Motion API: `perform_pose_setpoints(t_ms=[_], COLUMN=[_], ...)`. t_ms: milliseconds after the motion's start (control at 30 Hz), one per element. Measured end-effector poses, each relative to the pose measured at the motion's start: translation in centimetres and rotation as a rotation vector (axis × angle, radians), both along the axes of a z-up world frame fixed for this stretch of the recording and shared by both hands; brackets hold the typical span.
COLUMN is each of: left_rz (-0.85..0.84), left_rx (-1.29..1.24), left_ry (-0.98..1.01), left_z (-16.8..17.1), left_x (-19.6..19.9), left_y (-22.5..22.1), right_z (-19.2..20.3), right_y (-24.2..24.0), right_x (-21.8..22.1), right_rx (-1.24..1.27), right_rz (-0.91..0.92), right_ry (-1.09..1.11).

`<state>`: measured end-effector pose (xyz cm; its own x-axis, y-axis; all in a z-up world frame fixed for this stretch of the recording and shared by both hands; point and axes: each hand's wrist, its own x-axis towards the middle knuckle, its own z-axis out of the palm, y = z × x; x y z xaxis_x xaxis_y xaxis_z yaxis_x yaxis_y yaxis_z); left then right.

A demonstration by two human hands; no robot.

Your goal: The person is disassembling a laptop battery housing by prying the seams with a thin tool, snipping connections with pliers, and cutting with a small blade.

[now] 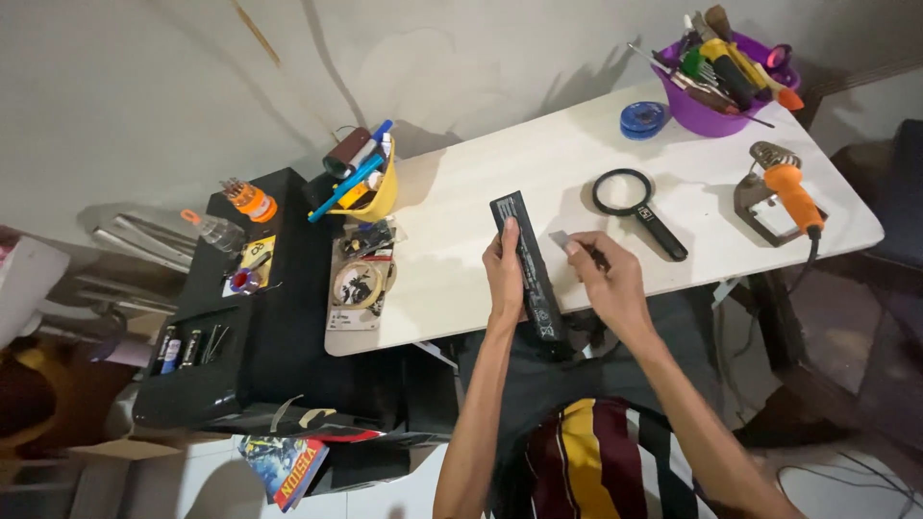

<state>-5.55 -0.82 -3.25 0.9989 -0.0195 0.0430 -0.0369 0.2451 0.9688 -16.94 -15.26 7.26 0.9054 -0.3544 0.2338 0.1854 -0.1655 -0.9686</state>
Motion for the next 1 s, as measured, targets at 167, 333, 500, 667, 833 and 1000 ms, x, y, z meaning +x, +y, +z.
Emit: perform_pose_setpoints(t_ms=[167, 333, 500, 667, 833, 1000], left_rz=[0.108, 0.137, 0.18, 0.163, 0.134, 0.134], left_rx=[0.032, -0.007, 0.005, 0.01, 0.06, 0.037], left_ry=[0.0, -0.01, 0.017, 0.021, 0.027, 0.003], left_z=[0.3, 2.4, 6.8, 2.5, 3.4, 5.5], left_x=[-0.7, -2.1, -4.1, -3.0, -3.5, -4.2], left_y=[-0.4, -0.6, -1.0, -0.6, -0.6, -0.6], right_z=[0.2, 0.7, -0.4, 0.4, -1.9, -3.1], right_y=[1.5, 2.3, 2.5, 3.0, 3.2, 3.4], right_x=[-0.6, -0.6, 0.1, -1.0, -1.0, -1.5], right_rx=[-0.079, -0.122, -0.2, -0.248, -0.222, -0.223], right_rz=[0.019, 0.016, -0.005, -0.015, -0.025, -0.077], right_ry=[-0.057, -0.099, -0.111, -0.157, -0.167, -0.166])
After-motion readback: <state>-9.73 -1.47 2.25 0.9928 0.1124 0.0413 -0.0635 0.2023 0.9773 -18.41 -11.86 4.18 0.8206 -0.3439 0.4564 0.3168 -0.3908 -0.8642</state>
